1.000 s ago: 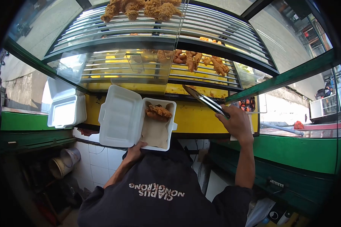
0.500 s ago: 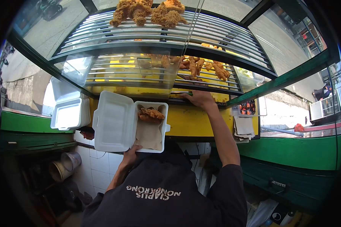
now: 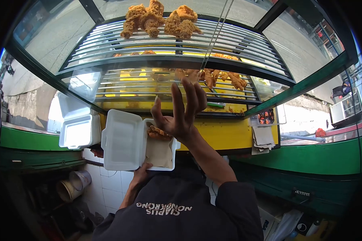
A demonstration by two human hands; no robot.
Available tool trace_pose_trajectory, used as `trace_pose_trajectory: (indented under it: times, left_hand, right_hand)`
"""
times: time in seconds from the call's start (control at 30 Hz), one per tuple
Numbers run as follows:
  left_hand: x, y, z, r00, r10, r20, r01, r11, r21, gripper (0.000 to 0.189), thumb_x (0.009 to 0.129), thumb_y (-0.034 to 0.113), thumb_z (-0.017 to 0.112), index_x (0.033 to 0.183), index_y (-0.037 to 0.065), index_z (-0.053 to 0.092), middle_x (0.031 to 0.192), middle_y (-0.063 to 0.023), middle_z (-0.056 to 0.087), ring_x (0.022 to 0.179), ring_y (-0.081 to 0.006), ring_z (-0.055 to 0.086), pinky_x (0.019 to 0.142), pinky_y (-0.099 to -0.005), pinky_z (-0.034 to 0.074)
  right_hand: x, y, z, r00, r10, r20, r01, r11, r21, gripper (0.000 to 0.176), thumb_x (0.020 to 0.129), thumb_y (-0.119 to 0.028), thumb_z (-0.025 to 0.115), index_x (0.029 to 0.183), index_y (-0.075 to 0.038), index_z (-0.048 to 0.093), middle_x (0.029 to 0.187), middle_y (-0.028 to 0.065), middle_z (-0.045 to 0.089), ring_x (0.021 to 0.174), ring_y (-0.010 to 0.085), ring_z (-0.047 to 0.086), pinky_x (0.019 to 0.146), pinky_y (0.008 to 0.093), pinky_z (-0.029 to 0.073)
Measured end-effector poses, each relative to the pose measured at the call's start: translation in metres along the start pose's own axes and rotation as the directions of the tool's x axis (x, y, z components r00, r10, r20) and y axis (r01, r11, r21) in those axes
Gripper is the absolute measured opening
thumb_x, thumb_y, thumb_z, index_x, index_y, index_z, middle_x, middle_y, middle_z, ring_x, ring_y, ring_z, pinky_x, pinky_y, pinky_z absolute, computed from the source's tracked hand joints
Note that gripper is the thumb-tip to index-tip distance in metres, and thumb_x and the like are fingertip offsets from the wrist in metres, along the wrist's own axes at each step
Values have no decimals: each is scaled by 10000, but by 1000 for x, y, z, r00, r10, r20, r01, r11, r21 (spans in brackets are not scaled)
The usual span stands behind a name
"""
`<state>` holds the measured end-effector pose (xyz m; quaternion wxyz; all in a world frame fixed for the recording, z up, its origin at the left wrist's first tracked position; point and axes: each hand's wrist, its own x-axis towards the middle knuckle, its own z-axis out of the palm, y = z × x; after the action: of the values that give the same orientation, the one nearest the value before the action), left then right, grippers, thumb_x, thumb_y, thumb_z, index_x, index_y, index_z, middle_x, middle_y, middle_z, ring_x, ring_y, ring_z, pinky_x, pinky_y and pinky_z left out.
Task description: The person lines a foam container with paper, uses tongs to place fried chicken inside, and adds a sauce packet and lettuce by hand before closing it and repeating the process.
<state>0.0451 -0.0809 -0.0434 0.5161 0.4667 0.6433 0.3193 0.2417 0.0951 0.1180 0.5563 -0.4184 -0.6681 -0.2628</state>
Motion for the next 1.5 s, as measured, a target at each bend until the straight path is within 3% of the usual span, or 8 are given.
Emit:
trace_pose_trajectory:
  times: [0.1,0.37,0.8,0.87,1.0,1.27,1.37,1.5]
  left_hand:
    - [1,9,-8,915,-381,135,403,885,-232,229,835,158,623,907,-59,639,929,-104,610,915,-200,556,827,-314,437]
    - [-4,8,-23,995,-13,100,4,996,89,249,842,136,608,976,-73,615,955,-110,619,903,-197,565,830,-308,443]
    - [4,-1,-15,982,51,179,-48,999,-19,322,832,148,621,1067,-66,576,1000,-133,590,947,-216,546,863,-312,435]
    - [9,8,-10,933,-253,254,312,923,-224,320,834,150,625,1059,-72,574,969,-117,588,950,-200,543,865,-308,431]
    - [9,29,0,931,-169,323,177,984,3,254,847,132,621,1021,-52,597,938,-94,586,932,-184,538,849,-305,430]
    - [5,28,47,863,72,499,-201,957,210,178,862,80,605,1027,57,668,1015,-164,616,988,-290,562,916,-356,415]
    - [-4,50,84,909,-94,407,57,993,104,173,865,99,606,1019,64,677,1049,-166,609,1021,-289,550,935,-360,404]
    - [-16,57,122,911,50,409,-110,986,125,168,872,109,598,1012,59,679,1069,-175,598,1036,-285,538,948,-361,394]
  right_hand:
    - [15,-6,14,1000,-3,30,6,997,-80,682,752,-185,666,1354,26,425,1414,229,335,1348,382,252,1076,516,225]
    - [-1,19,7,999,6,38,1,984,-179,643,710,-272,710,1304,-87,545,1415,91,397,1375,318,194,1094,505,200]
    - [-4,72,-69,995,95,-19,-93,886,-455,631,733,-210,684,1322,-48,524,1349,60,497,1319,270,300,1064,424,271]
    - [-6,86,-83,992,113,-48,-121,843,-524,615,740,-192,673,1318,-42,526,1334,67,515,1289,265,346,1053,417,282]
    - [-5,110,-111,994,101,-34,-100,770,-630,619,765,-141,650,1350,-34,479,1338,119,514,1240,285,435,1045,440,307]
    - [-12,150,-147,979,175,-106,-204,788,-581,594,756,-110,664,1327,-53,510,1285,105,544,1203,265,463,1009,420,341]
    - [-15,155,-156,974,223,-48,-219,857,-466,523,800,-114,697,1292,-37,538,1254,120,546,1198,271,480,995,415,399]
    - [-20,186,-199,975,223,17,-206,928,-311,414,833,-99,696,1226,-27,587,1189,133,588,1122,272,552,907,383,467]
